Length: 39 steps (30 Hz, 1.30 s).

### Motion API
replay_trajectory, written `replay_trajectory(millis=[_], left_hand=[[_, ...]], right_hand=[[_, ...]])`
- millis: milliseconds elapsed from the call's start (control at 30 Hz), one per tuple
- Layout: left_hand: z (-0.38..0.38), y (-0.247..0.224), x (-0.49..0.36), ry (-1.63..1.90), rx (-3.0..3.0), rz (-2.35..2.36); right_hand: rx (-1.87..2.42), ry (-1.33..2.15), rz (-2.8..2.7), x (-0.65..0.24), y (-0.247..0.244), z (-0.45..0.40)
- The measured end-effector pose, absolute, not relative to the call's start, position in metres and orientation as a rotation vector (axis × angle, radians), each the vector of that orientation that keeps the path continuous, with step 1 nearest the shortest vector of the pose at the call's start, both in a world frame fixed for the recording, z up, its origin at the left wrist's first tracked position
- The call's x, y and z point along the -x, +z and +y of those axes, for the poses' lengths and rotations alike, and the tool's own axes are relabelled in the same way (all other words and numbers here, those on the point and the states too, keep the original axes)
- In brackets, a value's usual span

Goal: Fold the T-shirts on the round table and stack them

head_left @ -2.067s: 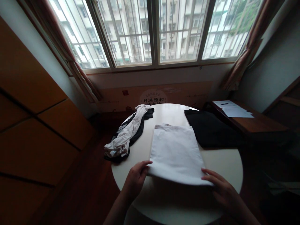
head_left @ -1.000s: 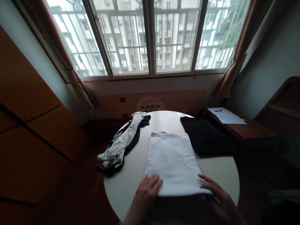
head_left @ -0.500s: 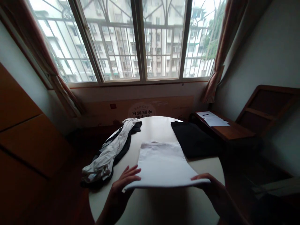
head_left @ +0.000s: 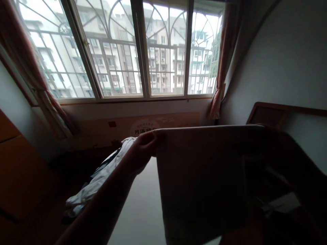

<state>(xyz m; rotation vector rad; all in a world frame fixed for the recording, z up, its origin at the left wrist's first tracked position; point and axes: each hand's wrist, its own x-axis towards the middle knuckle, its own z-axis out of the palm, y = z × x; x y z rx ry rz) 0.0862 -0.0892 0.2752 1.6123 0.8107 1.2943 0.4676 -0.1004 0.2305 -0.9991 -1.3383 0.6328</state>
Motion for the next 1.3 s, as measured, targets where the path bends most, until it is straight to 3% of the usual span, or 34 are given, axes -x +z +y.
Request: replay_trajectory(millis=[200,467,533,633,833,967,1067,1300], left_hand=[[-0.009,0.289,-0.126,1.056,-1.512,0.69],[0.091,0.333,-0.18,1.254,-1.873,0.794],[0.098,0.328,-0.186,1.276,-2.002,0.774],[0.101,0.285,-0.192,1.217,-2.203,0.75],[0.083,0.097,-0.198,0.755,-2.543,0.735],[0.063,0.01,-0.197,0.674,-2.674,0.763],[0.057,0.0,-0.196,0.692,-2.687,0.841],[0.051,0.033,-0.194,0.647,-2.791,0.85]], right_hand=[[1.071,0.757,-1.283,-0.493,0.289,-0.047],[0.838,0.682,-1.317,-0.513,0.318,0.063],[0.764,0.693,-1.242,-0.525,0.299,0.086],[0.786,0.775,-1.169,-0.54,0.23,0.1],[1.283,0.79,-1.214,-0.548,0.035,0.067],[1.424,0.769,-1.315,-0.55,-0.029,0.051],[1.425,0.742,-1.334,-0.552,-0.034,0.053],[1.541,0.69,-1.471,-0.555,-0.03,0.061]])
